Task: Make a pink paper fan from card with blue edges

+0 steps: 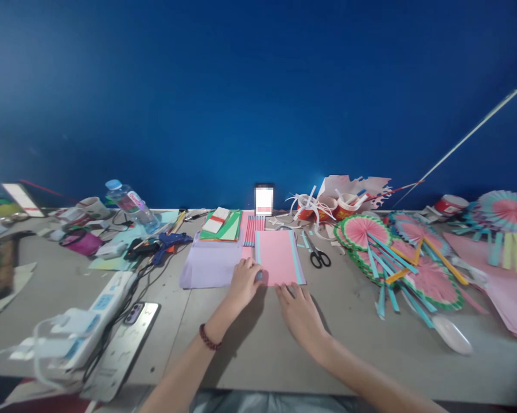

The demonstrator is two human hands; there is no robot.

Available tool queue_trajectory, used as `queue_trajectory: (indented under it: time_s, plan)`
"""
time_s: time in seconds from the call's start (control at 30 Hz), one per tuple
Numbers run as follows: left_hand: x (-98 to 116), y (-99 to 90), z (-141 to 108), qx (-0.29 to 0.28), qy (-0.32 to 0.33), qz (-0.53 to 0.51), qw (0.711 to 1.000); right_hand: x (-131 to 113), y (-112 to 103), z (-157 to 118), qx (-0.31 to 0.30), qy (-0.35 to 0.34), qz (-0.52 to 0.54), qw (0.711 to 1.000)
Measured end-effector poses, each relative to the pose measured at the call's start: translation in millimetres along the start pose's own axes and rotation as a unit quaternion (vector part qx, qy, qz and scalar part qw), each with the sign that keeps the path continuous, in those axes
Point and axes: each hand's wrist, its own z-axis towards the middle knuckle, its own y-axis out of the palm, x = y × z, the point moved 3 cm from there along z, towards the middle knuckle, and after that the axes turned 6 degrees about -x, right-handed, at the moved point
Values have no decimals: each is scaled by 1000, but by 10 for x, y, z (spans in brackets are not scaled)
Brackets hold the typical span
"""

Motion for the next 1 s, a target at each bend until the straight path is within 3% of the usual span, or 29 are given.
queue_trajectory:
  time_s: [0.37,0.57,0.8,1.0]
  plan:
    - [82,0,-154,46,34,134,989,-57,-8,-23,78,-2,-45,996]
    - [253,128,-214,8,148,96,984,-61,2,-27,96,-7,-33,995]
    - [370,339,-422,14,129,178,975,40,-4,-29,97,-12,3,995]
    - [510,414,-611,29,79,159,984,125,-36,-34,90,-46,17,995]
